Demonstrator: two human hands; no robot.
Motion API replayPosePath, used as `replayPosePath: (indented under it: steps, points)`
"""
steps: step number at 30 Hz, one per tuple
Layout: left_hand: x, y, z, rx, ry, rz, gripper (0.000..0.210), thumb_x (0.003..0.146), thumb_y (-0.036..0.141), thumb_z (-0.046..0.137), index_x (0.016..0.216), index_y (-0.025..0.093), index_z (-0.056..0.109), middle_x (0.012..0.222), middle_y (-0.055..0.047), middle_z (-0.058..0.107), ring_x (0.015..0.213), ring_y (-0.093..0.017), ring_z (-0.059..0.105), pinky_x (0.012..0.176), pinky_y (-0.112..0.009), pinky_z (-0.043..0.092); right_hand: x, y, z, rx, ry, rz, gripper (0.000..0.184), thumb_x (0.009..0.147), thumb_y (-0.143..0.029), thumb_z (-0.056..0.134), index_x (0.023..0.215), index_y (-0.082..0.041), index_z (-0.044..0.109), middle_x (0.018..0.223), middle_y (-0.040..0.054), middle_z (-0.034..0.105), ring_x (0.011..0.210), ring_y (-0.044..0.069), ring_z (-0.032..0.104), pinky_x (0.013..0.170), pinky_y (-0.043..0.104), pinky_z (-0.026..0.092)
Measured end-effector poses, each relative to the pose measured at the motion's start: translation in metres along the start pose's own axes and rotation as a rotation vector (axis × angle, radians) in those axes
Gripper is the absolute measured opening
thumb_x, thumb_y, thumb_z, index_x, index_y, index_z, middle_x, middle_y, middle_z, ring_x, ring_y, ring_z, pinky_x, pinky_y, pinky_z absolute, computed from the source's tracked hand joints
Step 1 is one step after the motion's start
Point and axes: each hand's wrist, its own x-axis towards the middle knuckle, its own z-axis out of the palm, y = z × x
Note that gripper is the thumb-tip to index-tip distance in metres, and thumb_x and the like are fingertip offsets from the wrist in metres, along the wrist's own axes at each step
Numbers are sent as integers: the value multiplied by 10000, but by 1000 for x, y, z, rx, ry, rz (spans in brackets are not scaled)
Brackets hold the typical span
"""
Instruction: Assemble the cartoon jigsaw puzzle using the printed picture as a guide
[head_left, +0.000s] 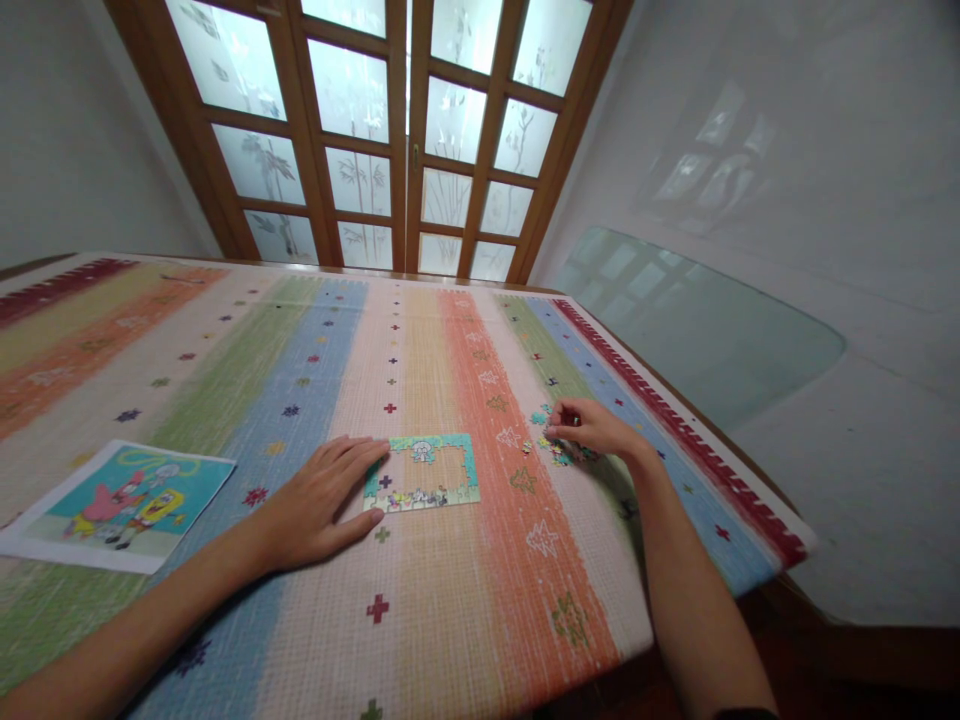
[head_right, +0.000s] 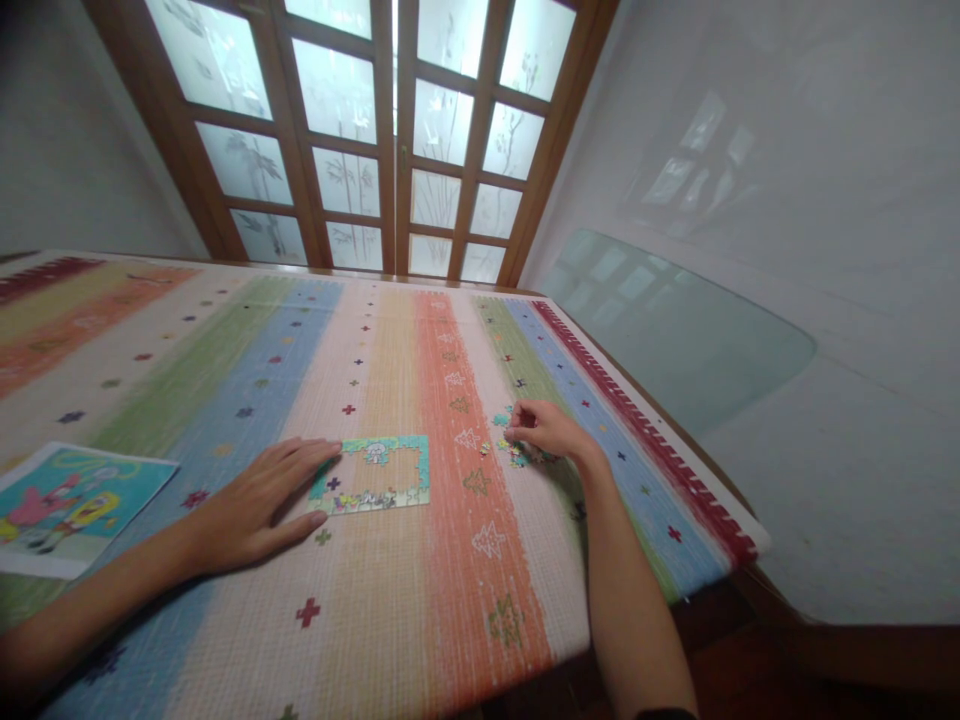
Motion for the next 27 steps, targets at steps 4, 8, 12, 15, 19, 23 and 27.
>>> replayPosePath:
  steps: [4, 8, 12, 15, 19, 23, 27]
  points:
    - [1, 0, -1, 3, -2, 11, 640, 995, 465, 538, 1546, 259, 286, 1474, -132, 563, 1320, -346, 534, 1151, -554, 397, 1, -19, 9, 136, 69, -83, 348, 780, -525, 731, 810, -200, 609, 753, 34, 654, 668, 163, 576, 628, 294, 457]
    - [1, 1, -1, 7, -6, 10, 642, 995, 466, 543, 1544, 256, 286, 1478, -134, 560, 1325, -347, 530, 1152, -551, 393, 7, -44, 32, 270, 103, -176, 333, 818, -526, 724, 849, -201, 656, 846, 61, 721, 753, 180, 661, 699, 314, 525]
    - [0, 0, 0, 16, 5, 15, 636, 998, 464, 540, 1542, 241, 298, 1471, -135, 566, 1323, -348, 530, 1151, -540, 393, 14, -64, 65, 329, 94, -245, 314, 863, -507, 690, 905, -196, 708, 926, 82, 748, 828, 195, 693, 736, 333, 553]
    - [0, 0, 0, 28, 12, 21, 629, 996, 461, 537, 1537, 232, 311, 1460, -137, 574, 1312, -342, 537, 1143, -528, 400, 16, -75, 86, 378, 21, -249, 263, 885, -439, 686, 936, -185, 734, 939, 87, 759, 842, 203, 698, 746, 340, 561]
    - [1, 1, -1, 36, 7, 17, 614, 1001, 470, 524, 1524, 208, 337, 1453, -150, 578, 1301, -338, 545, 1139, -523, 408, 15, -84, 106, 513, -66, -220, 174, 871, -336, 723, 963, -191, 754, 973, 87, 766, 886, 204, 695, 812, 352, 563]
    - [1, 1, -1, 29, 8, 7, 622, 989, 472, 534, 1526, 212, 359, 1459, -139, 580, 1304, -340, 544, 1137, -520, 412, 14, -90, 119, 576, -131, -215, 115, 876, -252, 702, 969, -198, 742, 922, 69, 746, 797, 181, 676, 720, 323, 541]
    - [1, 2, -1, 29, 13, 15, 623, 986, 462, 544, 1521, 200, 364, 1449, -146, 586, 1297, -338, 549, 1135, -523, 411, 14, -97, 125, 542, -131, -226, 100, 925, -191, 615, 962, -192, 708, 857, 41, 704, 668, 141, 620, 636, 288, 501]
